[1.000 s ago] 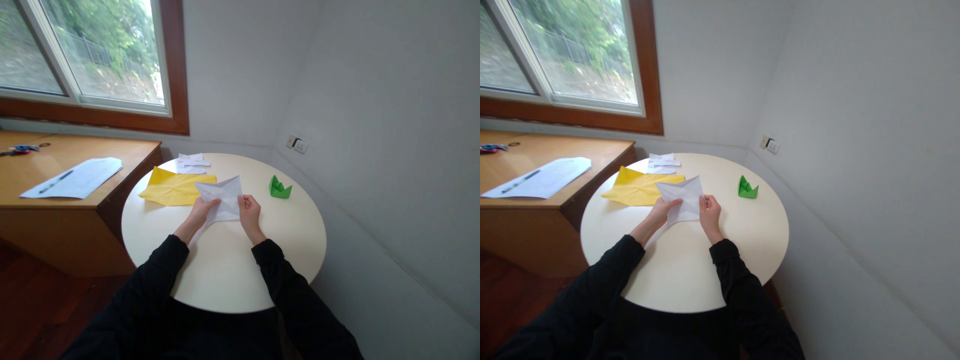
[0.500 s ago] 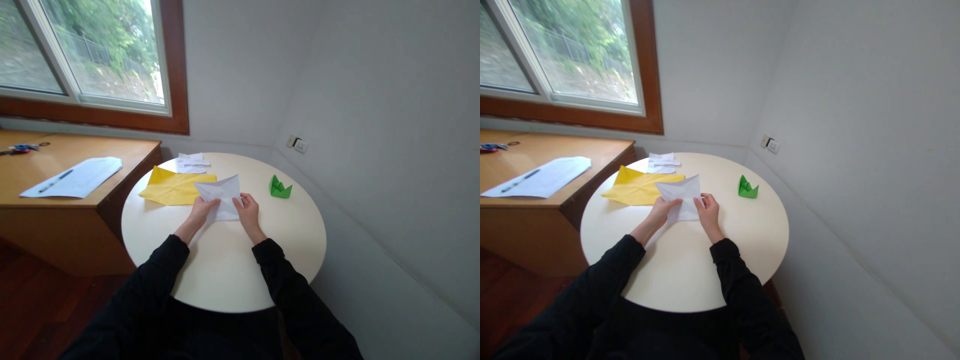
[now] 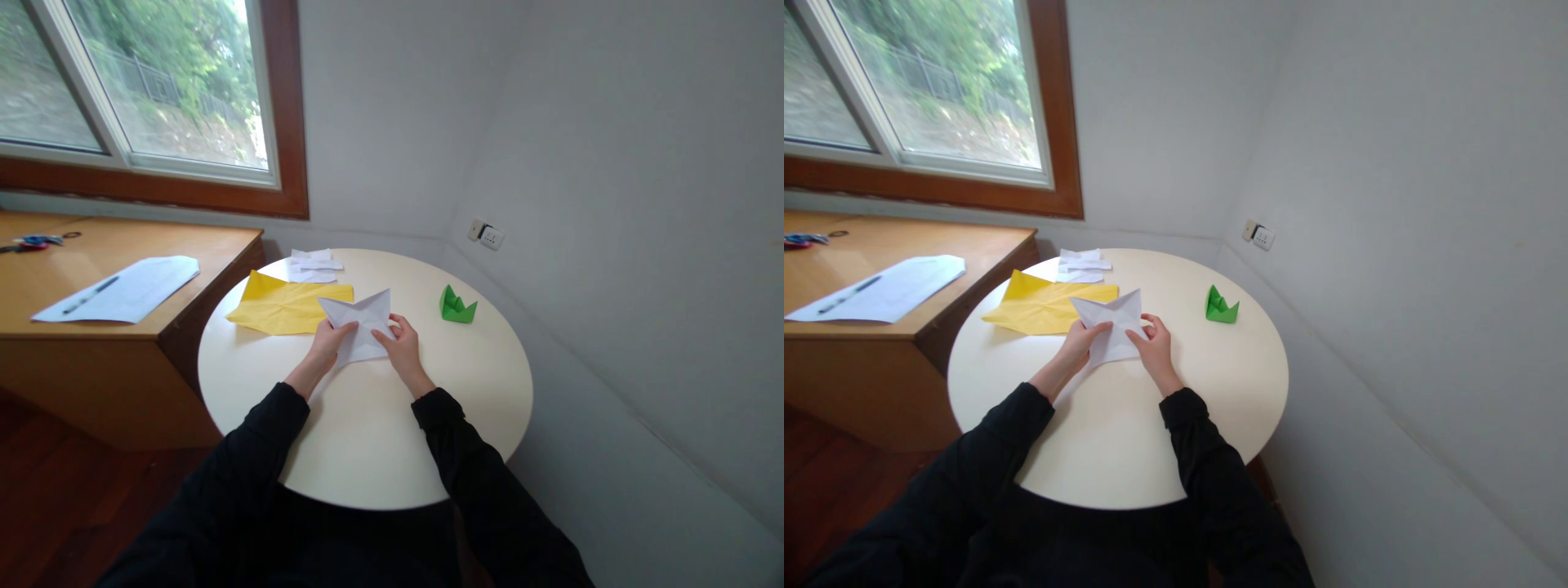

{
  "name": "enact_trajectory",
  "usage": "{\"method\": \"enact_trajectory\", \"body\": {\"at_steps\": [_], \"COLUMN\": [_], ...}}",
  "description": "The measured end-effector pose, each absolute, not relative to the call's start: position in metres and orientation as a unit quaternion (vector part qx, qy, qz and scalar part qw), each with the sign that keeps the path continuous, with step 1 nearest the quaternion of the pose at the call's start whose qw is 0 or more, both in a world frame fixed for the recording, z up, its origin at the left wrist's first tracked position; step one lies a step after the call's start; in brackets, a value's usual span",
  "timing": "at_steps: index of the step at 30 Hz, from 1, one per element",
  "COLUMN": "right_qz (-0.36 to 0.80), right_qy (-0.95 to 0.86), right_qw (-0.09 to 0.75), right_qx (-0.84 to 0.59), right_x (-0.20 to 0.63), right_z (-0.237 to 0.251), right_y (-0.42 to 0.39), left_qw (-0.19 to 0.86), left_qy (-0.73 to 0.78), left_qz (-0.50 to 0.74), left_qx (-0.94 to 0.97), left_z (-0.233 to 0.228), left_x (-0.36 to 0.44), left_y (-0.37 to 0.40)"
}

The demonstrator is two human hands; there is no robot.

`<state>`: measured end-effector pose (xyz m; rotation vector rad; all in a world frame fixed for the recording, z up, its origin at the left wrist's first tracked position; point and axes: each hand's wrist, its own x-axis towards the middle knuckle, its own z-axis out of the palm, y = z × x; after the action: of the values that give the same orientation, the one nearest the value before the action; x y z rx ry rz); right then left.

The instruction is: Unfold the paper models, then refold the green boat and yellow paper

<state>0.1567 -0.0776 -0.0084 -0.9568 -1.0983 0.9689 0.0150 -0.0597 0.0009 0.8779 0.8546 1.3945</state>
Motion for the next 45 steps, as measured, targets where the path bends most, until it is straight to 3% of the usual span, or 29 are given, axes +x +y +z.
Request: {"method": "enact_trajectory", "body": {"at_steps": [45], "right_qz": [0.41], "right_qy": [-0.494], "right_qw": [0.644], "right_qx": [-0.415], "right_x": [0.1559], "right_z": [-0.0077], "right_y": [-0.0791], "left_qw": [0.568], "left_qy": [0.391], "left_qz": [0.613], "left_qx": [0.386], "left_z": [-0.0011], "left_x": [0.0148], "left_y": [-0.0589]}}
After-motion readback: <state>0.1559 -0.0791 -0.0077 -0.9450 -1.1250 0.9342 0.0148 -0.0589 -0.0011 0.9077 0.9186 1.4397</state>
